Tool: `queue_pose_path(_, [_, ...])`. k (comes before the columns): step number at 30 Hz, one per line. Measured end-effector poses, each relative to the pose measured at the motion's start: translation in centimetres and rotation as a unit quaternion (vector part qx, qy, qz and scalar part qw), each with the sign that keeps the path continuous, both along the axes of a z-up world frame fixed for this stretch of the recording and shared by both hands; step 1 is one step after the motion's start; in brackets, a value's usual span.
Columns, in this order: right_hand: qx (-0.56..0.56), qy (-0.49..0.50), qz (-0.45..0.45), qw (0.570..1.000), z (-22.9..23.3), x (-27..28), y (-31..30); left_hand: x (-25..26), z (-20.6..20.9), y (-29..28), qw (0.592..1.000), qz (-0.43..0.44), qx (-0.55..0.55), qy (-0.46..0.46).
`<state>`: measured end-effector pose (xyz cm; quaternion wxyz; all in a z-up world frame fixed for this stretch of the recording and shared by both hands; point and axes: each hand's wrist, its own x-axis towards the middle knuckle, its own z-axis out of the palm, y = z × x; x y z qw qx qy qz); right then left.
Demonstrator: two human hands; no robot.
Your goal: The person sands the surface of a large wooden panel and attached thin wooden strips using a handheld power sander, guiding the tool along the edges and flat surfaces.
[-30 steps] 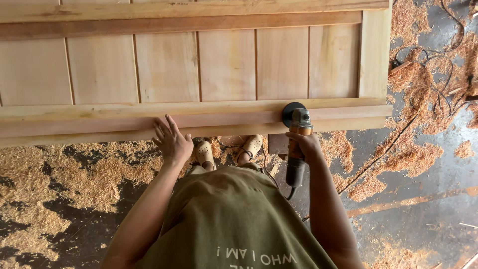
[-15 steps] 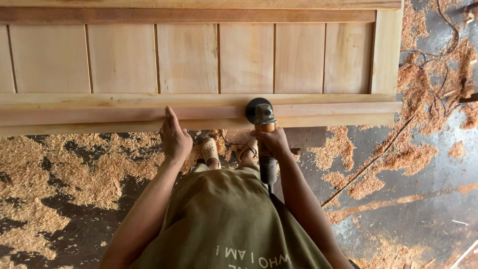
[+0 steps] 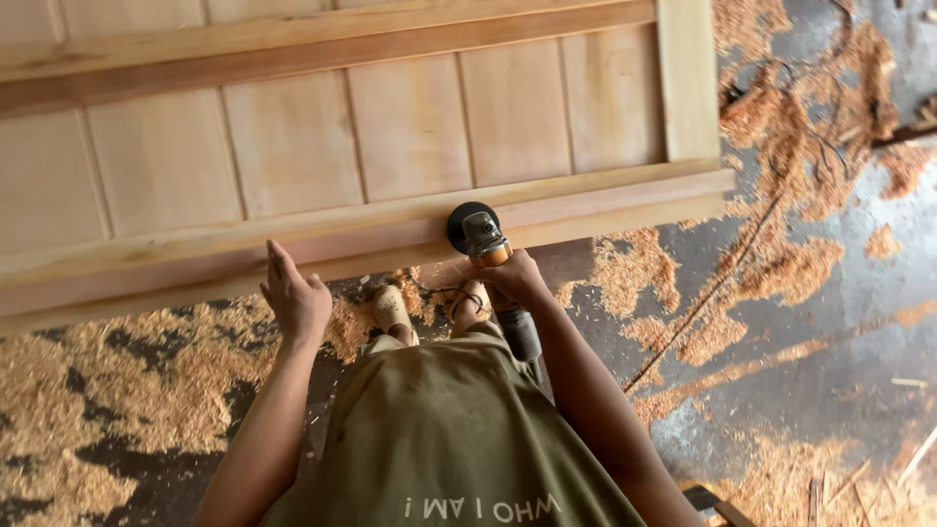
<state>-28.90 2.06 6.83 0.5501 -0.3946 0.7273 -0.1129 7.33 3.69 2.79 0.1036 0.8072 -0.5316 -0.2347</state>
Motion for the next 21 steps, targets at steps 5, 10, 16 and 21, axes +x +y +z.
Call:
queue_pose_path(5, [0.022,-0.016,-0.071,0.997,-1.9,-9.9,-0.1,-6.7,-0.3,-1.8,0.998,-0.052,-0.011,-0.021])
queue_pose_path(10, [0.028,-0.078,-0.189,0.978,-3.7,-21.1,-0.5,-14.8,-0.9,-4.0,0.98,-0.192,-0.022,-0.049])
queue_pose_path(16, [0.028,-0.057,-0.235,0.97,-3.6,-34.1,-1.3,-21.1,-2.7,-6.1,0.969,-0.233,0.022,-0.083])
queue_pose_path(21, [0.041,-0.075,-0.316,0.945,-3.8,-41.2,-2.0,-21.1,-3.6,-5.7,0.972,-0.226,-0.031,-0.064])
